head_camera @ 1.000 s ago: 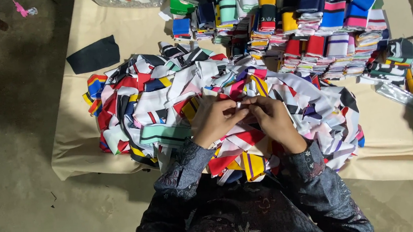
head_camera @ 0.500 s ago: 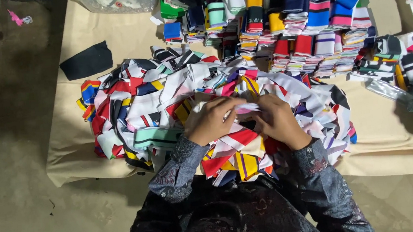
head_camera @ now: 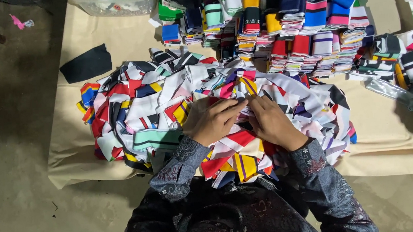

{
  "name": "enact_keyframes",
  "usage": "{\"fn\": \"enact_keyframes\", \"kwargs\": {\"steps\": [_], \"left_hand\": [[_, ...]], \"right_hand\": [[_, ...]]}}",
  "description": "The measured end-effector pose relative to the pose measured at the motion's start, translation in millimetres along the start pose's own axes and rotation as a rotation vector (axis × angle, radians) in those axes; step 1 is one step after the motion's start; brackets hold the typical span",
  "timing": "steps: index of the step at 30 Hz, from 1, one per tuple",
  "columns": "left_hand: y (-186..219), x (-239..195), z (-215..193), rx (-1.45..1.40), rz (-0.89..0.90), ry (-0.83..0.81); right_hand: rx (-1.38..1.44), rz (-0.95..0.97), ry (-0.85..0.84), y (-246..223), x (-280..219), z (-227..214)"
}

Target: The person folds various colorful socks from a large pile on a table. They pick up individual socks, fold them neatly, and place them into a separate stack. The process is repeated with different socks throughout the video.

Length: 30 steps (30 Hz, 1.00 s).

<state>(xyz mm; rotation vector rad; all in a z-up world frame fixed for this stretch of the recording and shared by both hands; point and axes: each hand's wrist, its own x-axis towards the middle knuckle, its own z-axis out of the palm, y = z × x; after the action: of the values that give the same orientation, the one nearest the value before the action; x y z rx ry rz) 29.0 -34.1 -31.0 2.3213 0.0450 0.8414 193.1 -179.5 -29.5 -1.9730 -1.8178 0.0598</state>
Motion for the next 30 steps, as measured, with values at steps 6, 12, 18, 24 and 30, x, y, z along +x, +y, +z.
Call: {"fn": "enact_keyframes", "kwargs": {"steps": [6,12,18,24,30], "left_hand": [[-6.7,-3.8,5.0,-0.087,-0.057,0.026],[-4.6,-2.7,9.5,-0.066,-0.086,0.0],[-16.5,-8.9,15.8,-0.108,-0.059,0.029],[-16.4,-17.8,15.3,-0.171,-0.161,0.052],[4.4,5.5,5.1,-0.707,-0.462,0.25]], "right_hand": [[0.107,0.012,0.033,8.2,-4.9,-9.5],[0.115,-0.064,0.006,13.4,-5.1,-5.6],[0.225,-0.064,0.096,7.4,-3.5,-14.9],[0.324,-0.008,0.079,-14.6,2.5,-31.1],[0.788,0.373,0.213,-16.5,-2.9,-13.7]]}}
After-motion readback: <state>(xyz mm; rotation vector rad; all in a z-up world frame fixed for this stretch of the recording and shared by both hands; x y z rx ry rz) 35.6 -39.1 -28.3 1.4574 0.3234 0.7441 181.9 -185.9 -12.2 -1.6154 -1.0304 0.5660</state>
